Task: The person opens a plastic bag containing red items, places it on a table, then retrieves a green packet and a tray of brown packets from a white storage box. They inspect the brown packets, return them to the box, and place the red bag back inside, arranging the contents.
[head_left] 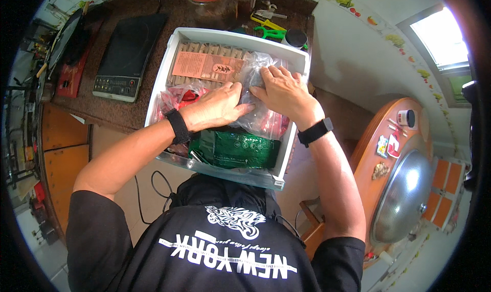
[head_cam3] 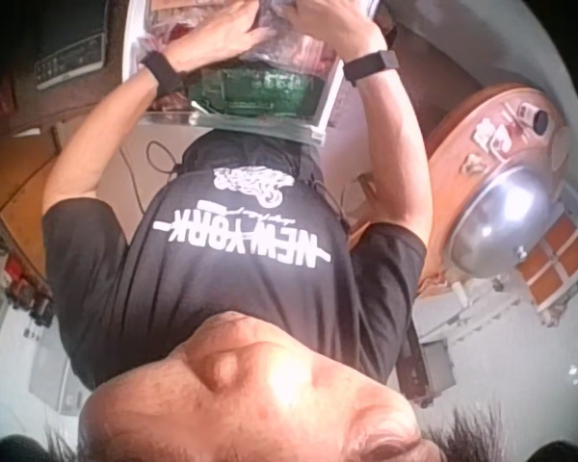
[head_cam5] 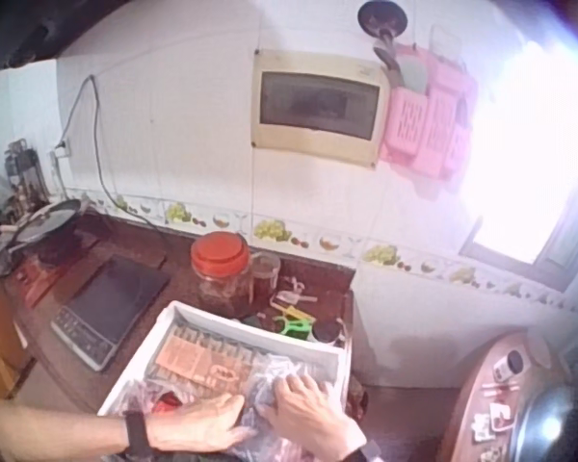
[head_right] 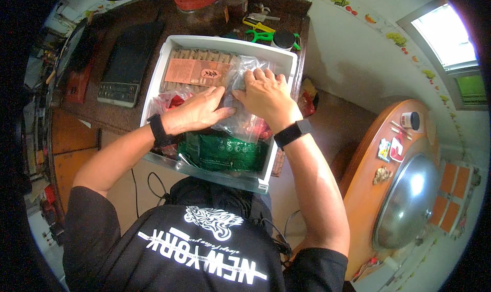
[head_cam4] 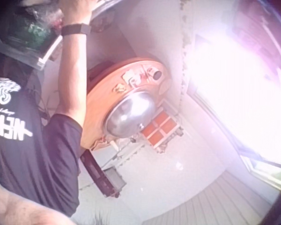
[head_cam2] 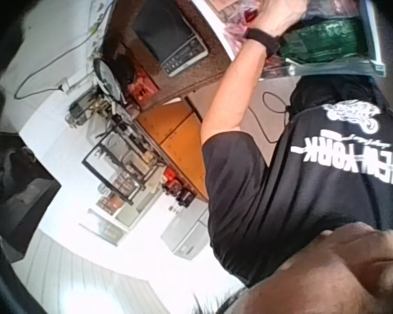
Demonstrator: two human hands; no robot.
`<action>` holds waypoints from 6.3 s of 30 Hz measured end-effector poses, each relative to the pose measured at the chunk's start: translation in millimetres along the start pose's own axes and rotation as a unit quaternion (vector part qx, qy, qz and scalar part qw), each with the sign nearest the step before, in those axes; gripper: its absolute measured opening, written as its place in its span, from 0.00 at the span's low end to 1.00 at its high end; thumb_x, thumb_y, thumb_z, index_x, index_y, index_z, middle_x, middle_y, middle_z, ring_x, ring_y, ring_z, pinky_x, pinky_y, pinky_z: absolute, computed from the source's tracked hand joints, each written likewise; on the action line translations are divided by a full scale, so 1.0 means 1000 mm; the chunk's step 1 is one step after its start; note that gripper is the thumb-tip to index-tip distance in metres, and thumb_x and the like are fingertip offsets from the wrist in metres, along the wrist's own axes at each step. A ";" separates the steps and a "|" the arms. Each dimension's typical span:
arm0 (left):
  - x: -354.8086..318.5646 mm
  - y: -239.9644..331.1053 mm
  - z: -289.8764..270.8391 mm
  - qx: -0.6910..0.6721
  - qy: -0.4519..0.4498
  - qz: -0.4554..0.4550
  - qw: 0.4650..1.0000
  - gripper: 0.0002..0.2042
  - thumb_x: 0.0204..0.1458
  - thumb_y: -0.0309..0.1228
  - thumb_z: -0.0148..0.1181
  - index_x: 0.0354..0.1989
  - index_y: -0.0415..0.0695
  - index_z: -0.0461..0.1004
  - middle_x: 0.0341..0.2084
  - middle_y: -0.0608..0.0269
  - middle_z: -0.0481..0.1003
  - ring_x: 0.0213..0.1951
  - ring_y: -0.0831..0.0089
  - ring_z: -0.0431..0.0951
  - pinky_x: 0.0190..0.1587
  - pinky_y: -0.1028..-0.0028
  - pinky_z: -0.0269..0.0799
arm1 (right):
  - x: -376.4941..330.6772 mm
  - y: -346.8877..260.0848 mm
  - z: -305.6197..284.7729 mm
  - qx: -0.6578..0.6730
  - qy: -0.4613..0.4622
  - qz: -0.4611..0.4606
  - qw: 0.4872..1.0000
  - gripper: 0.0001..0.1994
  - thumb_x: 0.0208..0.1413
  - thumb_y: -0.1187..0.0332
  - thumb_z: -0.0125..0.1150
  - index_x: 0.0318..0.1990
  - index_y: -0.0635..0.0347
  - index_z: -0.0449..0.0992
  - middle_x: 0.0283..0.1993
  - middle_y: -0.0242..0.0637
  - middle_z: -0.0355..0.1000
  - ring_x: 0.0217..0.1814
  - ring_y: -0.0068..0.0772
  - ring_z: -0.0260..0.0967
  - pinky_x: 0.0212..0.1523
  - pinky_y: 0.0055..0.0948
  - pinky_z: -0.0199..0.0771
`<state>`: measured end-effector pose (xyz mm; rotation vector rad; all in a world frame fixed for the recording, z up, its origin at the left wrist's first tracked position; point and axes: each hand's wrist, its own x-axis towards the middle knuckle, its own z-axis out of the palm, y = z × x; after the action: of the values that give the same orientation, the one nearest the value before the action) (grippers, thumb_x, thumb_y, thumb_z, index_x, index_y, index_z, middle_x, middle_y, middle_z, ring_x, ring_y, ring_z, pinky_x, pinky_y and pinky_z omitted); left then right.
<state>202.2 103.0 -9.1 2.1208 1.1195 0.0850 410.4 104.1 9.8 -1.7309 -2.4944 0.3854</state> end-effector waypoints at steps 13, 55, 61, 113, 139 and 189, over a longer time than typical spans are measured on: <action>-0.006 0.003 0.011 -0.004 0.032 0.025 0.999 0.24 0.62 0.43 0.55 0.48 0.30 0.63 0.42 0.29 0.72 0.45 0.36 0.75 0.44 0.50 0.73 | 0.028 0.029 -0.001 0.042 -0.109 -0.054 0.992 0.44 0.55 0.34 0.58 0.68 0.62 0.63 0.68 0.56 0.63 0.73 0.55 0.56 0.71 0.52 0.56; -0.029 0.025 0.013 0.207 0.089 -0.001 0.974 0.28 0.53 0.49 0.65 0.42 0.31 0.72 0.29 0.48 0.78 0.36 0.53 0.79 0.47 0.58 0.69 | 0.027 0.008 0.010 -0.015 -0.134 -0.026 0.991 0.46 0.54 0.39 0.62 0.68 0.69 0.58 0.70 0.55 0.59 0.73 0.57 0.54 0.67 0.63 0.57; -0.048 0.046 0.018 0.194 0.117 0.067 0.972 0.28 0.51 0.43 0.67 0.57 0.40 0.70 0.54 0.45 0.66 0.55 0.50 0.69 0.60 0.53 0.63 | 0.031 0.010 0.004 0.028 -0.148 0.002 0.989 0.47 0.52 0.38 0.63 0.68 0.68 0.58 0.71 0.56 0.57 0.76 0.56 0.51 0.68 0.64 0.56; 0.066 -0.043 -0.019 0.340 -0.035 0.190 0.921 0.44 0.38 0.33 0.70 0.68 0.36 0.58 0.68 0.50 0.61 0.73 0.55 0.53 0.74 0.48 0.39 | 0.034 0.023 -0.001 0.014 -0.085 -0.125 0.988 0.30 0.50 0.44 0.65 0.47 0.65 0.78 0.55 0.48 0.73 0.59 0.47 0.70 0.61 0.49 0.64; 0.065 -0.053 -0.034 0.282 -0.015 0.255 0.925 0.33 0.32 0.37 0.75 0.53 0.45 0.74 0.58 0.61 0.69 0.67 0.57 0.60 0.70 0.44 0.49 | 0.002 0.012 -0.002 0.012 -0.070 -0.145 0.987 0.26 0.56 0.59 0.66 0.62 0.46 0.70 0.58 0.44 0.68 0.63 0.50 0.66 0.58 0.51 0.67; 0.025 0.025 0.035 0.316 0.008 0.108 0.942 0.54 0.43 0.58 0.67 0.73 0.38 0.50 0.71 0.42 0.52 0.73 0.46 0.49 0.69 0.41 0.48 | -0.018 0.031 -0.003 -0.097 -0.147 -0.045 0.983 0.52 0.42 0.47 0.74 0.72 0.61 0.55 0.74 0.50 0.55 0.77 0.45 0.52 0.73 0.64 0.46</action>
<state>248.0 93.1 -25.8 2.8142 1.0031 -0.1823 446.0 97.8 6.7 -1.7298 -2.8956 0.4308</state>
